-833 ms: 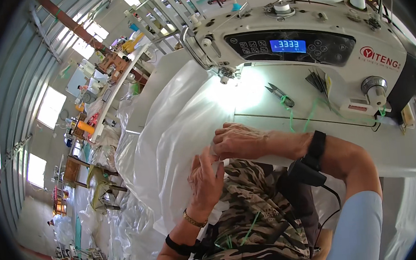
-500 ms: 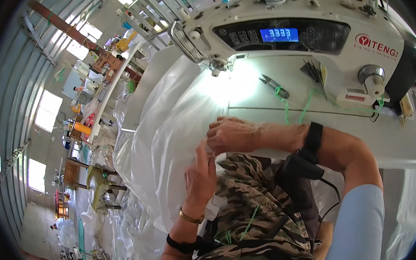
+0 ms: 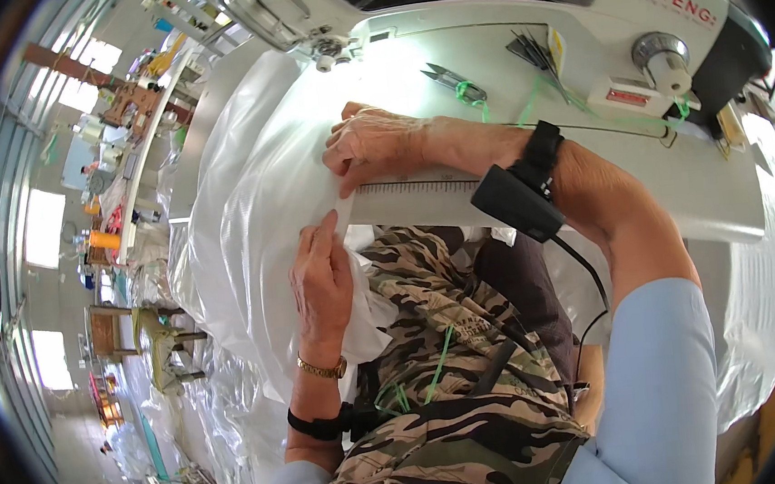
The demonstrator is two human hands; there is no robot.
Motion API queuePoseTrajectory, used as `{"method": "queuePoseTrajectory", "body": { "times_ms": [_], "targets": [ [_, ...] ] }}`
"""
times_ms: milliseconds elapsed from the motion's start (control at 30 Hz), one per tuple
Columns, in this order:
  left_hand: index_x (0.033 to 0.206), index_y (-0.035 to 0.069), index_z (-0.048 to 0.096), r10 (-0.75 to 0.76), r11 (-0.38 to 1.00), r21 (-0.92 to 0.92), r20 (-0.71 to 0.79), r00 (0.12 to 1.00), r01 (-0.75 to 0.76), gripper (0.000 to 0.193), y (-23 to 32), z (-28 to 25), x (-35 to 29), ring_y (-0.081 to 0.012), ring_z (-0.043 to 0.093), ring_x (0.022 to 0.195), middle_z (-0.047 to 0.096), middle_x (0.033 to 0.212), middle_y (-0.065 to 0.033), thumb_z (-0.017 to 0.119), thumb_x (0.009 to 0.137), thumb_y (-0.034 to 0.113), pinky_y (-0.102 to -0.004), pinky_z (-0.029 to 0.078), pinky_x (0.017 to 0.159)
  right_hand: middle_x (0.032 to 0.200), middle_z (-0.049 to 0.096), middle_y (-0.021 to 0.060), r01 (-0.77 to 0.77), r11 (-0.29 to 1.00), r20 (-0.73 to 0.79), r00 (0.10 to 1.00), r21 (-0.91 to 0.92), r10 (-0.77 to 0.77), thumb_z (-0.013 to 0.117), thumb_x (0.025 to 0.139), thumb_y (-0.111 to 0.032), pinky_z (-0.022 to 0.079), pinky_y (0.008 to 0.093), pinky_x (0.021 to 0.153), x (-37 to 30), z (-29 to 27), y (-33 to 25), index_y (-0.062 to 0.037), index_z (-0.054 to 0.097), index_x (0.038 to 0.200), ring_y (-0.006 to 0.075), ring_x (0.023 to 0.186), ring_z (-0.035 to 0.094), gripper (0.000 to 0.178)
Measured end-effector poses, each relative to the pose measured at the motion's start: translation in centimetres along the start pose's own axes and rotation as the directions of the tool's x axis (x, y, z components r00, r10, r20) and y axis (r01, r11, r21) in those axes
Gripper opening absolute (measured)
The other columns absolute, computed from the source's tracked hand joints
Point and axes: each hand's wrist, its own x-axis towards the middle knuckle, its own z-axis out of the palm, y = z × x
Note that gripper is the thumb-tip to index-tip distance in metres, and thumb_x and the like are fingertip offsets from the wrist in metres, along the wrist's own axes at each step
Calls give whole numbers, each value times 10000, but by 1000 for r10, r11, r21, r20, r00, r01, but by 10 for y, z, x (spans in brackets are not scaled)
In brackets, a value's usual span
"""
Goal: Sewing together large white plastic sheets using an industrial sewing machine.
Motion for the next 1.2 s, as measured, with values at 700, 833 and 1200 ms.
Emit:
{"method": "queuePoseTrajectory", "body": {
  "times_ms": [700,833,1200],
  "targets": [
    [995,5,650,119,986,91,218,969,-142,206,-9,12,23,-357,627,650,643,755,-154,605,797,43,-431,502,625,1098,614,125,-471,729,-244,882,-497,404,626,843,-493,437,430,901,-17,11,-16,-11,640,1040,267,1076,563,521],
    [994,5,645,117,975,147,293,949,-165,193,-15,11,37,-361,613,607,628,698,-161,598,814,58,-449,484,595,1233,576,157,-593,686,-242,803,-422,545,618,855,-508,372,466,1002,-14,5,-17,-20,635,1163,300,1200,479,578],
    [791,-21,602,273,905,240,303,913,-351,71,-28,33,96,-387,626,608,613,659,-212,538,764,-3,-471,494,585,1249,536,181,-584,697,-264,811,-417,522,544,903,-491,328,494,1009,-23,13,7,-58,631,1168,351,1205,441,515]
  ]
}}
